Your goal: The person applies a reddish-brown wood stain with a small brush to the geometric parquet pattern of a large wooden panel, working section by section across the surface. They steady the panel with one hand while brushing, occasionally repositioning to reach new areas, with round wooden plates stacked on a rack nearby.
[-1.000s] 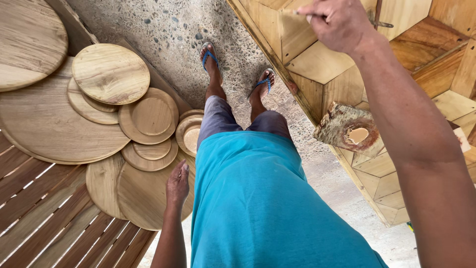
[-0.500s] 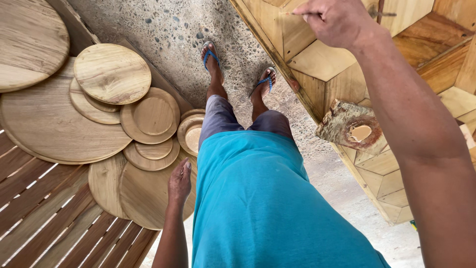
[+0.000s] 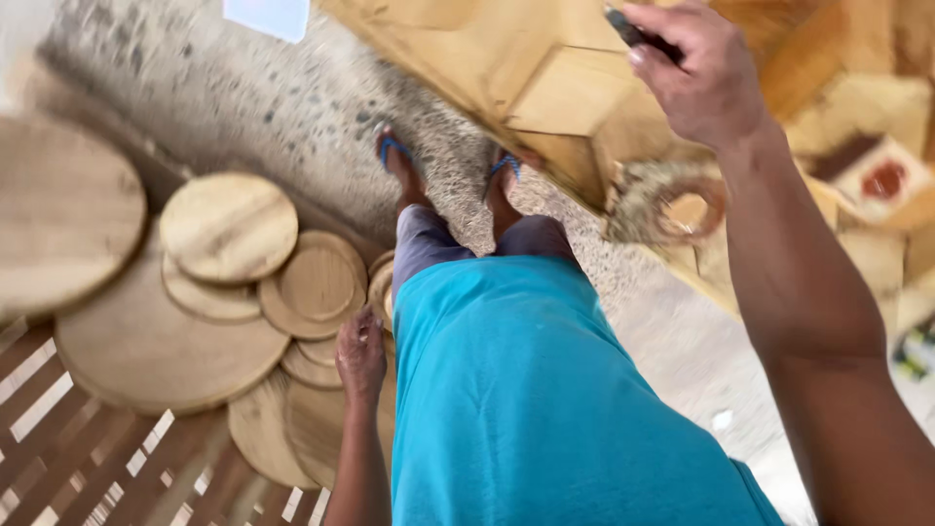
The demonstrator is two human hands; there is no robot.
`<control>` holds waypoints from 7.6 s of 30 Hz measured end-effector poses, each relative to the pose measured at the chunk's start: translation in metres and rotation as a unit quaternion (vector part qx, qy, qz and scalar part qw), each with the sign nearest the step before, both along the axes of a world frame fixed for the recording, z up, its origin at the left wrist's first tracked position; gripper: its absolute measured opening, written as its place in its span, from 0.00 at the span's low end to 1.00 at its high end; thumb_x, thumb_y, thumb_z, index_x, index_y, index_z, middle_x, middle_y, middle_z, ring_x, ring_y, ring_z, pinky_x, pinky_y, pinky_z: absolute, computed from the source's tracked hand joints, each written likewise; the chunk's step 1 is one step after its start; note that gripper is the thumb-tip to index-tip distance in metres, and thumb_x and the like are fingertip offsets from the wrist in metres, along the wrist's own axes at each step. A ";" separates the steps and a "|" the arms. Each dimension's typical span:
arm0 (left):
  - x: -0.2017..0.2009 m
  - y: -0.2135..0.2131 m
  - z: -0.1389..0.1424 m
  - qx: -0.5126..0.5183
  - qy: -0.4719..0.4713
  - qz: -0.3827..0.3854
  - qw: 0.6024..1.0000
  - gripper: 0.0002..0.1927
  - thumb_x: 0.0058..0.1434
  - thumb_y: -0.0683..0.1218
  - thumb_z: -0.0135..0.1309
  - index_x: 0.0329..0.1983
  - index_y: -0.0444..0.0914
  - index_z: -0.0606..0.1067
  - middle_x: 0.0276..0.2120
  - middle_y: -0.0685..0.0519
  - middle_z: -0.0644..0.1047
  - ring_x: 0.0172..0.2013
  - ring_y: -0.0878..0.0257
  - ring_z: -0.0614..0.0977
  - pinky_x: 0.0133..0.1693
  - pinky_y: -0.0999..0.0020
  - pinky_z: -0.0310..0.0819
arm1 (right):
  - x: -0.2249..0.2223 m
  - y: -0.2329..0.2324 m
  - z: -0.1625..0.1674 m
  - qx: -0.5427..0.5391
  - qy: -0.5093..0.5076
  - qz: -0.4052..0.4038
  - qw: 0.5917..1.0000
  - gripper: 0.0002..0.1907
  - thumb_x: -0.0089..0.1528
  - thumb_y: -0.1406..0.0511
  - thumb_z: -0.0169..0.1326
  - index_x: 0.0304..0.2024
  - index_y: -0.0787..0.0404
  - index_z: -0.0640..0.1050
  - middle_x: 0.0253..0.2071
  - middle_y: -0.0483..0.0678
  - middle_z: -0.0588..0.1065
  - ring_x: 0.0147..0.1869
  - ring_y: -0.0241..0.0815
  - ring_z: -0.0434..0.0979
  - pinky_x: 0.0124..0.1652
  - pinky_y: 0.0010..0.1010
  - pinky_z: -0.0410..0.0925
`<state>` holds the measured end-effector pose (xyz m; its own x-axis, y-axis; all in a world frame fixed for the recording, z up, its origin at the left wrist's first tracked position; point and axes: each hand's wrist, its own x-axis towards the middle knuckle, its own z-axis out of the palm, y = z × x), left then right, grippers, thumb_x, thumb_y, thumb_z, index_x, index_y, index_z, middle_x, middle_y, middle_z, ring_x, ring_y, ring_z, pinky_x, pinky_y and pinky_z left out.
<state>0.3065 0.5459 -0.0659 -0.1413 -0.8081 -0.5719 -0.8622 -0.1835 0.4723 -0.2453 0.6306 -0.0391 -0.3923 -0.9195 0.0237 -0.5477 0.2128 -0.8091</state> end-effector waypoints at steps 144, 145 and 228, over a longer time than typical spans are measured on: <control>0.159 -0.371 0.006 0.040 -0.051 -0.291 0.954 0.21 0.68 0.56 0.50 0.50 0.36 0.80 0.42 0.42 0.81 0.43 0.51 0.83 0.46 0.58 0.76 | 0.258 -0.136 -0.065 0.121 0.058 -0.365 0.921 0.10 0.68 0.68 0.55 0.50 0.55 0.85 0.44 0.50 0.77 0.41 0.39 0.75 0.42 0.32 0.70; 0.162 -0.363 0.004 0.040 -0.047 -0.288 0.956 0.21 0.68 0.56 0.50 0.50 0.36 0.80 0.42 0.41 0.82 0.43 0.51 0.83 0.46 0.58 0.75 | 0.254 -0.138 -0.063 0.128 0.049 -0.354 0.925 0.11 0.68 0.68 0.55 0.50 0.55 0.85 0.43 0.50 0.76 0.41 0.40 0.75 0.41 0.32 0.71; -0.003 0.205 0.012 0.095 -0.104 0.165 0.976 0.20 0.69 0.57 0.49 0.51 0.39 0.81 0.46 0.43 0.81 0.46 0.52 0.83 0.49 0.56 0.76 | 0.012 -0.058 -0.045 0.039 0.179 0.357 0.916 0.12 0.65 0.68 0.56 0.47 0.49 0.87 0.43 0.45 0.77 0.48 0.42 0.78 0.49 0.34 0.74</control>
